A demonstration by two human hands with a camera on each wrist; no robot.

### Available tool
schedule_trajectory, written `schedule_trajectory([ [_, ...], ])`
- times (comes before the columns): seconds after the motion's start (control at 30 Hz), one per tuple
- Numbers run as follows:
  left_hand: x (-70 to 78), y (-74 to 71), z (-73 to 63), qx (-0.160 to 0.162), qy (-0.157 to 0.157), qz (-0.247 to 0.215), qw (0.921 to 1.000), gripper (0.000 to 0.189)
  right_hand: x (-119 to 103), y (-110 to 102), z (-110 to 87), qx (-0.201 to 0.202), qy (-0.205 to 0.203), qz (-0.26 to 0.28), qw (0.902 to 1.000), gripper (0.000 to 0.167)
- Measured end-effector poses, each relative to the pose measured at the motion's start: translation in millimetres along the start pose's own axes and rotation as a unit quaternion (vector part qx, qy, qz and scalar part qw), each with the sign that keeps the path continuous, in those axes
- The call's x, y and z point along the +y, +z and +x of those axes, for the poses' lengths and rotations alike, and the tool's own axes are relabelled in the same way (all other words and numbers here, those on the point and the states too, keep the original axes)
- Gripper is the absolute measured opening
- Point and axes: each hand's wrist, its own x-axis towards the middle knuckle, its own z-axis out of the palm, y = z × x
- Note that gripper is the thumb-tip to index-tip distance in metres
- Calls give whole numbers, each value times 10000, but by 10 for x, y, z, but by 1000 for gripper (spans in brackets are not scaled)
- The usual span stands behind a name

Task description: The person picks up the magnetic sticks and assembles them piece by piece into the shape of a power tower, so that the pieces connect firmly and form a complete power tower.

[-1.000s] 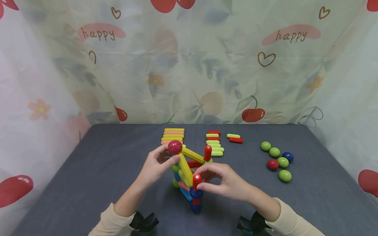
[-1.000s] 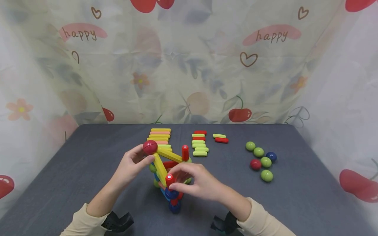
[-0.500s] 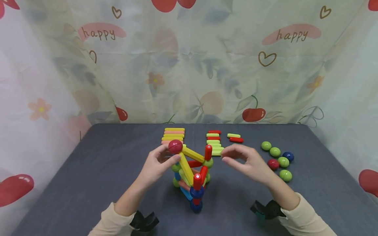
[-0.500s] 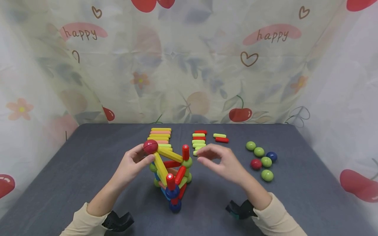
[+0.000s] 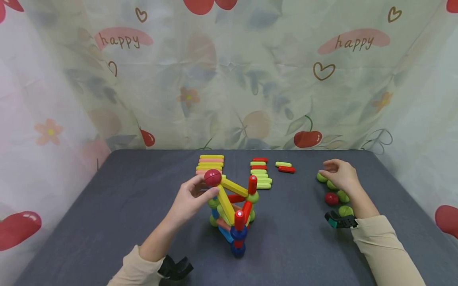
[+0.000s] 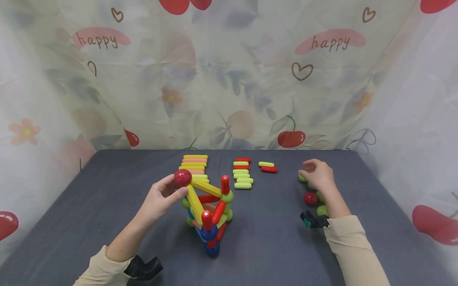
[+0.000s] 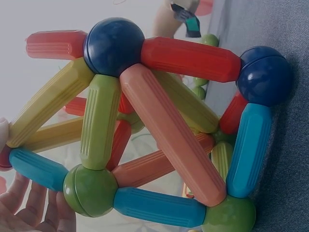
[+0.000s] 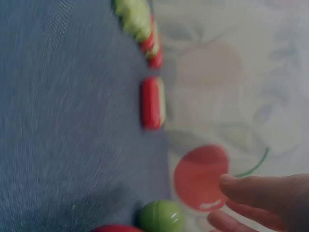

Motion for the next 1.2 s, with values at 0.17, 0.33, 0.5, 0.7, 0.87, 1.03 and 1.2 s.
schedule_trajectory([
  [0.17, -5, -7, -4, -17, -43, -11, 10000, 40, 103, 35, 119, -334, 422, -345, 9980, 49],
  [0.33, -7, -6, -1, -26, -65, -12, 10000, 41, 152, 109, 193, -446, 517, -671, 9954, 48],
  [0.5, -10, -6, -2, -25, -32, 11, 10000, 41, 144, 170, 197, -263, 352, -1082, 9932, 44],
  [0.7, -8, -9, 1, -24, -15, 33, 10000, 42, -169, 167, 92, 18, -190, -319, 9993, 42],
  [0.87, -10, -8, 2, -23, -15, 6, 10000, 41, -696, 167, -132, 53, -1173, 870, 9893, 41],
  [1.03, -12, -6, 5, -50, 7, -29, 10000, 41, -1125, 230, -394, -52, -2491, 1862, 9504, 33],
  [1.2, -16, -5, 4, -53, 25, -50, 10000, 41, -1347, 336, -564, -292, -3142, 2204, 9230, 34],
])
